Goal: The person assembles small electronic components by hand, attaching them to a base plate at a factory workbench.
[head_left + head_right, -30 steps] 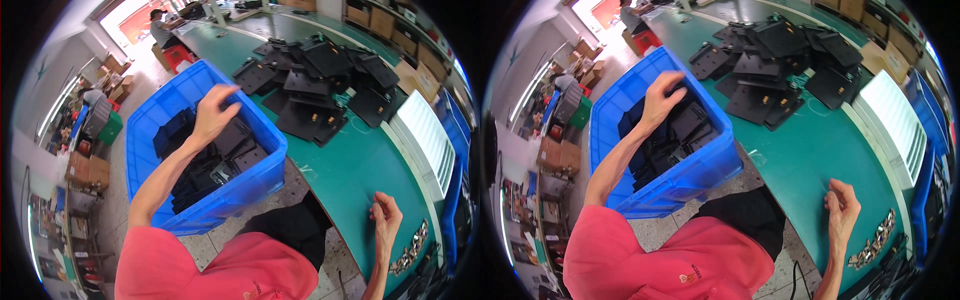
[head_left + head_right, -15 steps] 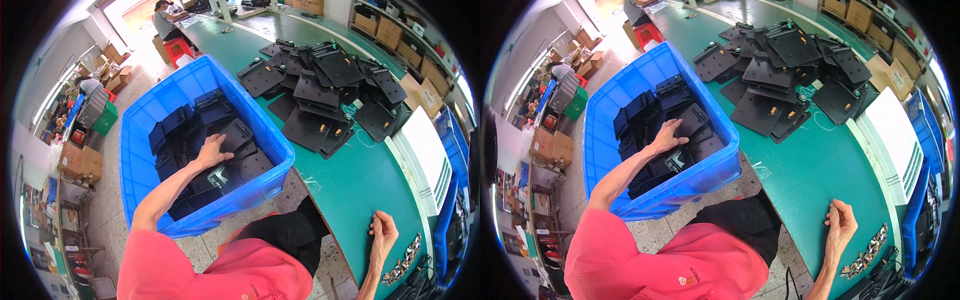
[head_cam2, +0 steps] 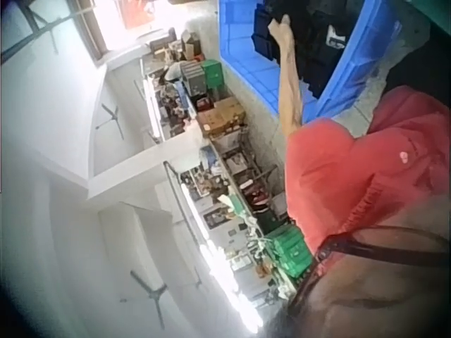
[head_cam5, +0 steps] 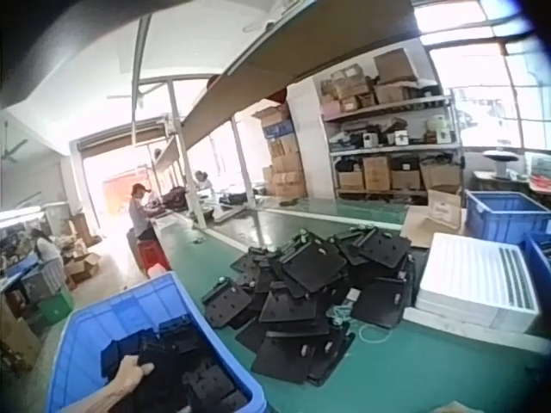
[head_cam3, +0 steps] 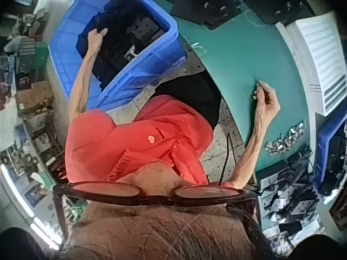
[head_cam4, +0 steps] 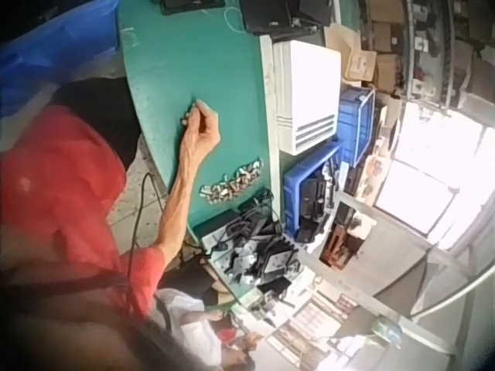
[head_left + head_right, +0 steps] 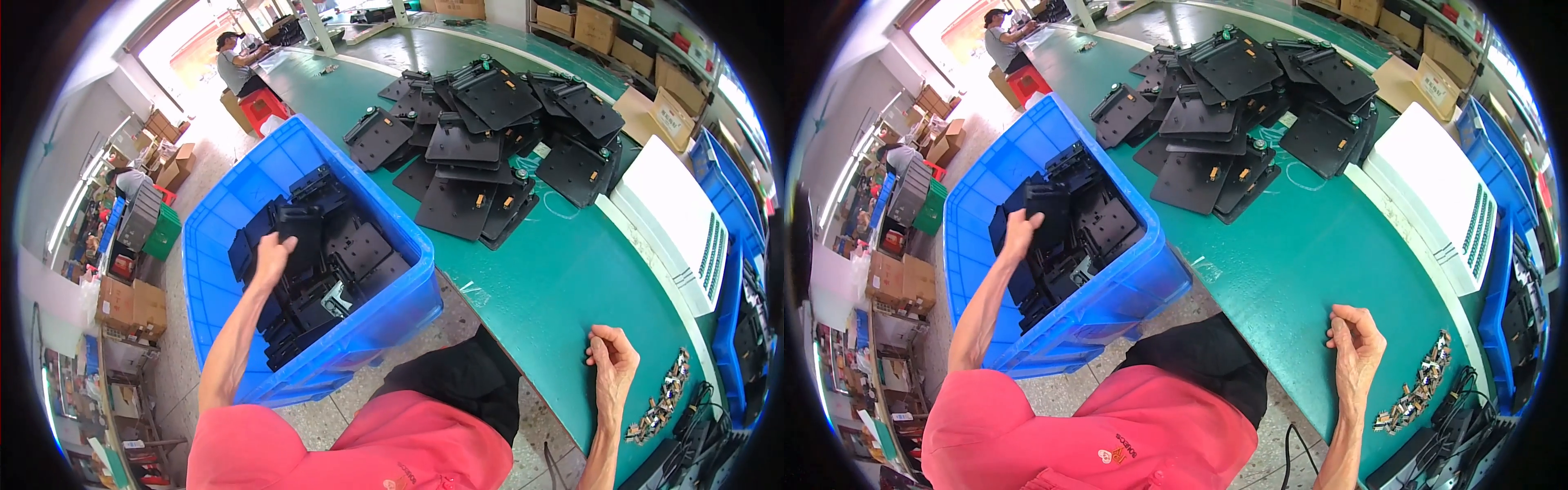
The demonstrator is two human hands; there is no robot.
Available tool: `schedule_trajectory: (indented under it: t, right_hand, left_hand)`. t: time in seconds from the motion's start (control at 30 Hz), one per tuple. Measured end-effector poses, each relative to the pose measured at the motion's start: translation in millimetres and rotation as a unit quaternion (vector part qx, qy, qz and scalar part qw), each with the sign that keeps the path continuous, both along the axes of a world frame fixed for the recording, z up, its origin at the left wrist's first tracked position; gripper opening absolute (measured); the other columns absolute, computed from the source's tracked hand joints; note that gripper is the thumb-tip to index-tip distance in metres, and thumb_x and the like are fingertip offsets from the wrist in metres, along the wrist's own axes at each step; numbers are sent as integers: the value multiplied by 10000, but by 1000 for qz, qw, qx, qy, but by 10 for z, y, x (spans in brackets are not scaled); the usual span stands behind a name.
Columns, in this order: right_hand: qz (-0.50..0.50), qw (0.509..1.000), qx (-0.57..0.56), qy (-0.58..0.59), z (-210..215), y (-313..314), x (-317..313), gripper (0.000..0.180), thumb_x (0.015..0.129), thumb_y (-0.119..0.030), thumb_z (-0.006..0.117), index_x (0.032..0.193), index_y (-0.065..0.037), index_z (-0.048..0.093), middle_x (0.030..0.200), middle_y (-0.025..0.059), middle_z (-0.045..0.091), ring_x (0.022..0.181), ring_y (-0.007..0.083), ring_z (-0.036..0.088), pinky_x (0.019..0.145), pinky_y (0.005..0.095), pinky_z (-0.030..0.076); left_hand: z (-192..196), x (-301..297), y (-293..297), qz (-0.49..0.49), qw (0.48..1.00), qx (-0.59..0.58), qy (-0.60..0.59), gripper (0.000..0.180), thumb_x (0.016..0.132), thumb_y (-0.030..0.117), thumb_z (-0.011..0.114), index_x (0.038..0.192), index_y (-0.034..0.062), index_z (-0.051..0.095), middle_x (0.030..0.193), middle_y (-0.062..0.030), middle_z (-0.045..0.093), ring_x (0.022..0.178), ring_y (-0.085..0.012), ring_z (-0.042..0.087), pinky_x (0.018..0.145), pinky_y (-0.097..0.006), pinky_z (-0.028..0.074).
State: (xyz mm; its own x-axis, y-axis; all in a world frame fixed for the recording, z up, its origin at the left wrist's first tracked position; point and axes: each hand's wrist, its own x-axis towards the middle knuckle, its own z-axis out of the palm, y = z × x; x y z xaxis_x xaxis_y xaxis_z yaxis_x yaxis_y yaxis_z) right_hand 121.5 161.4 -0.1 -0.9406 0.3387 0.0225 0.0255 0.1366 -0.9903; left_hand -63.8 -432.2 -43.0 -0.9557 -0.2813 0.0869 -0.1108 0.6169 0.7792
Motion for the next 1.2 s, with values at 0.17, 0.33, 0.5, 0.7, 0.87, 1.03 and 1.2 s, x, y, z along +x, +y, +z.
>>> schedule_trajectory:
  t: [0.17,0.33,0.5,0.7,0.87,1.03,1.2]
  right_hand:
    - [-34,999,-19,-10,5,58,54,140,904,-17,636,1037,9,673,873,41,641,710,92,584,580,215,480]
    - [3,997,-74,17,85,60,91,432,862,-7,641,1285,-13,555,1043,99,639,845,143,628,646,255,542]
    - [0,980,-192,55,250,70,15,624,846,-26,667,1421,-30,426,1063,120,630,868,152,632,672,278,550]
    - [-105,989,-99,24,109,542,143,603,828,-1,702,1383,-1,465,970,88,677,742,105,619,556,225,476]
    - [-167,974,127,-88,103,661,161,547,765,-52,755,1275,21,570,939,90,662,756,110,611,598,266,488]
    - [-234,907,350,-25,137,593,171,457,730,-90,755,1157,13,629,995,153,624,825,281,626,740,386,512]
    - [-235,869,434,-42,521,898,-1,236,792,-93,693,1018,-29,677,964,165,630,886,367,633,780,443,503]
  left_hand:
    - [1173,207,1019,-150,937,316,9,303,867,133,719,1116,-25,653,1038,-99,705,902,-185,668,815,-341,534]
    - [1249,263,2490,-345,848,392,-89,385,821,127,772,1148,-22,634,1050,-93,703,927,-181,668,846,-339,536]
    - [966,410,3829,-461,773,377,-218,341,800,-47,695,1135,-25,635,1025,-76,699,890,-140,659,806,-304,540]
    - [631,619,4814,-567,775,260,-96,698,712,-56,707,1360,-71,446,1273,-171,583,1136,-225,581,900,-318,500]
    - [557,659,4751,-626,763,-39,153,698,692,17,743,1347,36,503,1409,-172,429,1293,-345,431,1014,-409,426]
    - [477,697,4766,-721,616,-160,276,553,758,164,726,1276,53,566,1406,-167,455,1291,-348,427,1050,-502,343]
    - [414,671,4715,-724,601,-188,283,507,805,233,702,1263,72,555,1387,-158,468,1274,-322,433,1033,-534,313]
